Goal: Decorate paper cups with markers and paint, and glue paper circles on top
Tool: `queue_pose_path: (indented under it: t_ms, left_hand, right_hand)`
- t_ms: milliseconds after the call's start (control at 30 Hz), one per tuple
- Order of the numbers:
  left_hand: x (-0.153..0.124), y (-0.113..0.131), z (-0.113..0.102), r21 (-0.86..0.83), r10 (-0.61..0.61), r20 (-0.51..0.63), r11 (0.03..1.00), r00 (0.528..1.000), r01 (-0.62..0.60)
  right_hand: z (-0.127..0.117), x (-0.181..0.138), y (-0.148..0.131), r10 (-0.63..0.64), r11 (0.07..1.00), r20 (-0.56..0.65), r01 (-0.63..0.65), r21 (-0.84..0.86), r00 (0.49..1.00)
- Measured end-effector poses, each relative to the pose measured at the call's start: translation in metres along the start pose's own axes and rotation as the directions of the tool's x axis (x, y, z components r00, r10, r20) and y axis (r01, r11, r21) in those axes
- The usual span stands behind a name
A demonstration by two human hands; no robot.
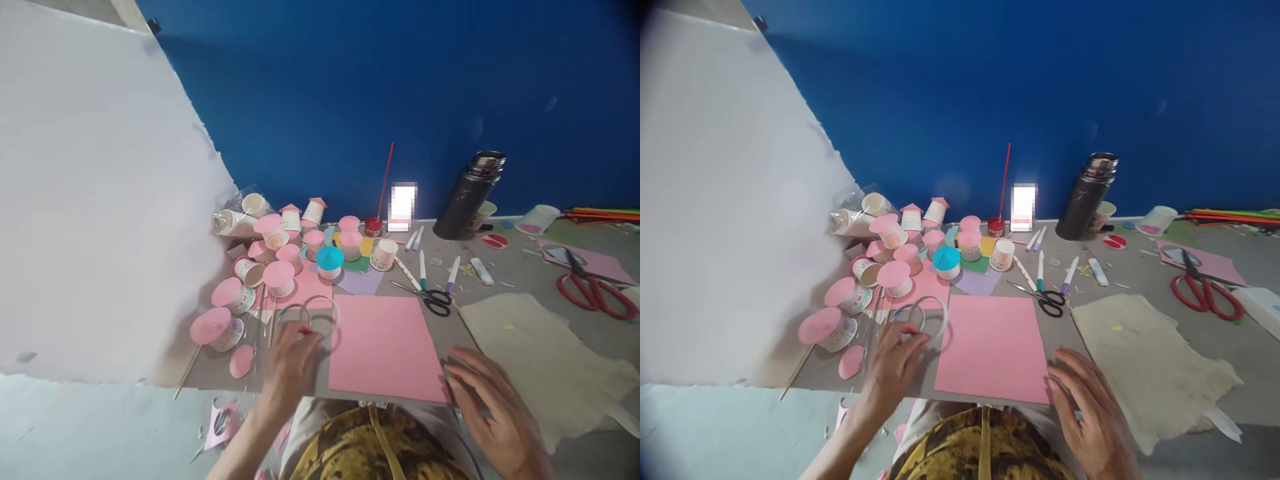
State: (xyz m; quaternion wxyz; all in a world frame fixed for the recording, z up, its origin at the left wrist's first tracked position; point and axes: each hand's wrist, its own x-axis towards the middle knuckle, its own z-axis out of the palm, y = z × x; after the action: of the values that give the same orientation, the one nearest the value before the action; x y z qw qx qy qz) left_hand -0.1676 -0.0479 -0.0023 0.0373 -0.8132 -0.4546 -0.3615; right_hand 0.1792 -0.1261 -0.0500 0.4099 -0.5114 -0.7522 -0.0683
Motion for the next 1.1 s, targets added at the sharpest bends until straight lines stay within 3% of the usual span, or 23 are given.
queue_pose_path:
  t_ms: [167,300,600,833,1100]
  left_hand:
    - [0.012,0.044,0.041,-0.163,0.130,0.110,0.980,0.985,-0.111]
    - [0.023,0.047,0.070,-0.160,0.183,0.163,0.975,0.970,-0.157]
    - [0.050,0.070,0.104,-0.087,0.178,0.209,0.983,0.962,-0.163]
    - [0.045,0.070,0.114,-0.151,0.186,0.225,0.976,0.956,-0.155]
    - [0.055,0.073,0.121,-0.112,0.181,0.230,0.981,0.956,-0.158]
  right_hand:
    - [0.018,0.012,0.006,0.068,0.997,-0.030,-0.068,0.026,0.997]
    - [0.028,0.019,0.006,0.052,0.995,0.025,-0.054,0.087,0.998]
    - [0.030,0.019,0.000,0.102,0.992,0.113,-0.109,0.060,0.988]
    - [0.027,0.018,0.001,0.056,0.990,0.142,-0.073,0.118,0.988]
    - [0.023,0.027,-0.002,0.100,0.986,0.124,-0.116,0.122,0.987]
